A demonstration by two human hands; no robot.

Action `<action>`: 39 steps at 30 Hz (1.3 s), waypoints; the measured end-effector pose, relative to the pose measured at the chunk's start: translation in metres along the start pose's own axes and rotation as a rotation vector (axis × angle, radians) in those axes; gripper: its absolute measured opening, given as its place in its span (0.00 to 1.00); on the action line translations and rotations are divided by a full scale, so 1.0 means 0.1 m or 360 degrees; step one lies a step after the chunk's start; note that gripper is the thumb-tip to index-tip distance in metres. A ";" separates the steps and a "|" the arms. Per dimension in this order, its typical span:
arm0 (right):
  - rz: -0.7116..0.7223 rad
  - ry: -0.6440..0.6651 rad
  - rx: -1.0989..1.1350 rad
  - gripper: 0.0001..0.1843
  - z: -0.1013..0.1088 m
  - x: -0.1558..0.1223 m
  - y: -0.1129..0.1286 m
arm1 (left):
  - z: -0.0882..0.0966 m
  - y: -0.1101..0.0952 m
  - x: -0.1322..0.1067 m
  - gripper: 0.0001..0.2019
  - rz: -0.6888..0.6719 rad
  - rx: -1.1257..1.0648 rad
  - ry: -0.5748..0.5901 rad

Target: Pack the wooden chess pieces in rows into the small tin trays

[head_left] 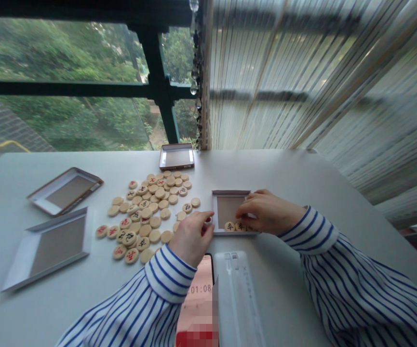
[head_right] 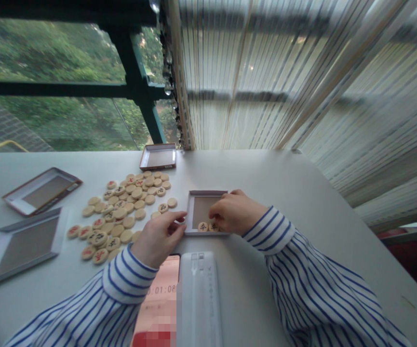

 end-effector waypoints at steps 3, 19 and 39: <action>-0.0056 -0.0010 -0.0032 0.11 0.01 -0.01 -0.03 | -0.01 0.01 0.00 0.13 0.0007 -0.0011 0.0013; -0.0092 0.0090 -0.0046 0.11 0.00 -0.01 -0.03 | 0.00 0.00 0.00 0.13 0.0025 -0.0022 0.0029; -0.0077 0.0058 -0.0029 0.11 -0.01 -0.01 -0.02 | -0.01 0.01 0.00 0.14 0.0027 -0.0033 0.0024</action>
Point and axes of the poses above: each hand's wrist, its own x-axis towards the middle knuckle, its own z-axis out of the back of the hand, y = z × x, the point moved 1 cm from there along x, towards the middle knuckle, and after that the axes turned 7 degrees about -z, right-handed, at the moved point
